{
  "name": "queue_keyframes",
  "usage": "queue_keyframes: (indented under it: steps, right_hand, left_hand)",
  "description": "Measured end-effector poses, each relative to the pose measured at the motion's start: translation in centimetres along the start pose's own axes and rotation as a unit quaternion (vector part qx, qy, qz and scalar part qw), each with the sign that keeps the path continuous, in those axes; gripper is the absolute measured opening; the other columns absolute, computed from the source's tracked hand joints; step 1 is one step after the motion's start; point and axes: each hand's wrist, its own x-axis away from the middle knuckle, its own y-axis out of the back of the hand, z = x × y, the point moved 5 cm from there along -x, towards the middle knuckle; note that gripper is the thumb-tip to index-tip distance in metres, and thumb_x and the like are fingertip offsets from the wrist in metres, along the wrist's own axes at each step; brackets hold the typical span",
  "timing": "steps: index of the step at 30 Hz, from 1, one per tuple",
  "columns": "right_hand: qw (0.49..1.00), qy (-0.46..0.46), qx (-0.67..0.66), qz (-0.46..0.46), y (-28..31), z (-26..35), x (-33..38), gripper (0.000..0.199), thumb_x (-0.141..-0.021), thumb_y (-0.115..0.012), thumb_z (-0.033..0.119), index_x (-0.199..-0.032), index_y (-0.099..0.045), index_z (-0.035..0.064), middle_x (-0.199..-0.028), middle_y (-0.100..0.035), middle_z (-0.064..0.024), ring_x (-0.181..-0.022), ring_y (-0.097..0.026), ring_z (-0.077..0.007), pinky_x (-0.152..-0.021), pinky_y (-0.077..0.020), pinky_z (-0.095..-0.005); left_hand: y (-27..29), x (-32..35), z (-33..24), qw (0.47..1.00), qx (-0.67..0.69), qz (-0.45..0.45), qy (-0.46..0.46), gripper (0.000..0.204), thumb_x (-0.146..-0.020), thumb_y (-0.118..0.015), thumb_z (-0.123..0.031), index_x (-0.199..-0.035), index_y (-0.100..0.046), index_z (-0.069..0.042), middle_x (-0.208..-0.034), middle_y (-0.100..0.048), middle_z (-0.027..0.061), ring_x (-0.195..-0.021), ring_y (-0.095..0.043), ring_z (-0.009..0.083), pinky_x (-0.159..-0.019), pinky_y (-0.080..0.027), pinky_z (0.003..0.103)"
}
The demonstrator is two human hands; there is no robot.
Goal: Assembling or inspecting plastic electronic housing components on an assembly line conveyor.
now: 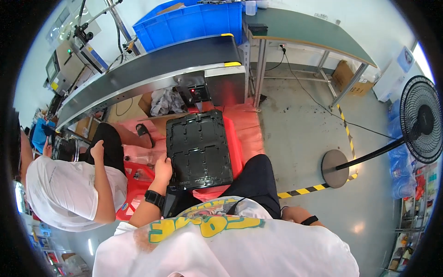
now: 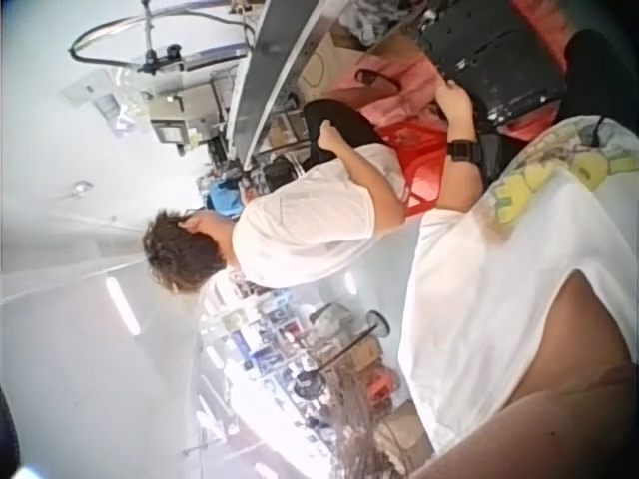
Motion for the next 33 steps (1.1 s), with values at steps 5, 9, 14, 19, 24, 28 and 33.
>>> queue_keyframes:
  steps: [5,9,14,19,24,28,33]
  right_hand:
    - [0.987,-0.035,-0.017,-0.155,16.4,10.9,3.6,0.021,-0.072,-0.055,0.017,-0.083,-0.065,0.0011,-0.09,-0.063,-0.0218,-0.087,-0.06,-0.0374,-0.076,-0.0462,-0.0435]
    - [0.926,-0.027,-0.063,-0.372,24.2,13.2,7.0,0.02,-0.076,-0.053,0.017,-0.086,-0.063,0.0025,-0.091,-0.063,-0.0185,-0.087,-0.059,-0.0358,-0.075,-0.0469,-0.0429]
    - [0.921,0.145,-0.089,-0.35,28.9,21.8,12.6,0.019,-0.076,-0.051,0.018,-0.082,-0.062,0.0029,-0.084,-0.063,-0.0177,-0.081,-0.06,-0.0349,-0.071,-0.0466,-0.0443]
    - [0.937,0.304,0.033,-0.167,24.4,27.2,6.7,0.021,-0.078,-0.048,0.017,-0.083,-0.063,0.0037,-0.084,-0.063,-0.0165,-0.079,-0.06,-0.034,-0.072,-0.0463,-0.0418]
    - [0.958,0.247,-0.147,-0.012,23.8,26.5,2.3,0.024,-0.079,-0.048,0.021,-0.086,-0.064,0.0045,-0.077,-0.06,-0.0192,-0.079,-0.059,-0.0347,-0.073,-0.0459,-0.0425]
    - [0.961,0.264,-0.082,-0.006,24.7,28.1,5.2,0.023,-0.079,-0.05,0.019,-0.09,-0.062,0.0033,-0.088,-0.059,-0.0194,-0.088,-0.056,-0.0346,-0.073,-0.046,-0.0431]
    - [0.958,0.262,-0.108,-0.049,24.2,30.0,7.4,0.024,-0.078,-0.051,0.014,-0.098,-0.059,0.0025,-0.098,-0.057,-0.0179,-0.096,-0.052,-0.0335,-0.073,-0.0471,-0.0419]
  left_hand:
    - [-0.8,-0.3,-0.6,0.994,-0.107,-0.019,0.002,0.021,-0.084,-0.044,-0.009,-0.097,-0.053,0.003,-0.084,-0.057,0.0317,-0.083,-0.056,0.046,-0.074,-0.044,0.049]
    - [-0.3,0.0,-2.7,0.988,-0.153,-0.017,-0.008,0.02,-0.084,-0.044,-0.008,-0.098,-0.053,0.003,-0.084,-0.058,0.0304,-0.082,-0.056,0.0459,-0.074,-0.044,0.048]
    - [0.6,1.6,-3.2,0.994,-0.086,-0.008,-0.073,0.029,-0.085,-0.044,-0.006,-0.113,-0.051,0.0,-0.09,-0.058,0.0279,-0.086,-0.055,0.0439,-0.077,-0.044,0.047]
    - [0.2,1.0,-2.3,0.996,-0.055,-0.001,-0.066,0.035,-0.087,-0.043,-0.005,-0.121,-0.046,0.001,-0.101,-0.054,0.0273,-0.097,-0.051,0.0418,-0.082,-0.042,0.044]
    - [-0.4,0.5,-2.6,0.999,-0.026,0.038,-0.014,0.041,-0.089,-0.04,-0.004,-0.128,-0.035,0.006,-0.118,-0.044,0.0273,-0.112,-0.042,0.0397,-0.095,-0.035,0.041]
    - [1.0,0.6,-3.5,0.995,-0.035,0.088,0.009,0.043,-0.091,-0.038,-0.006,-0.132,-0.03,0.005,-0.124,-0.041,0.0274,-0.117,-0.038,0.041,-0.101,-0.029,0.043]
    - [1.1,1.0,-4.0,0.984,-0.03,0.165,0.067,0.042,-0.095,-0.031,-0.01,-0.134,-0.026,0.005,-0.137,-0.03,0.021,-0.128,-0.029,0.0321,-0.107,-0.02,0.035]
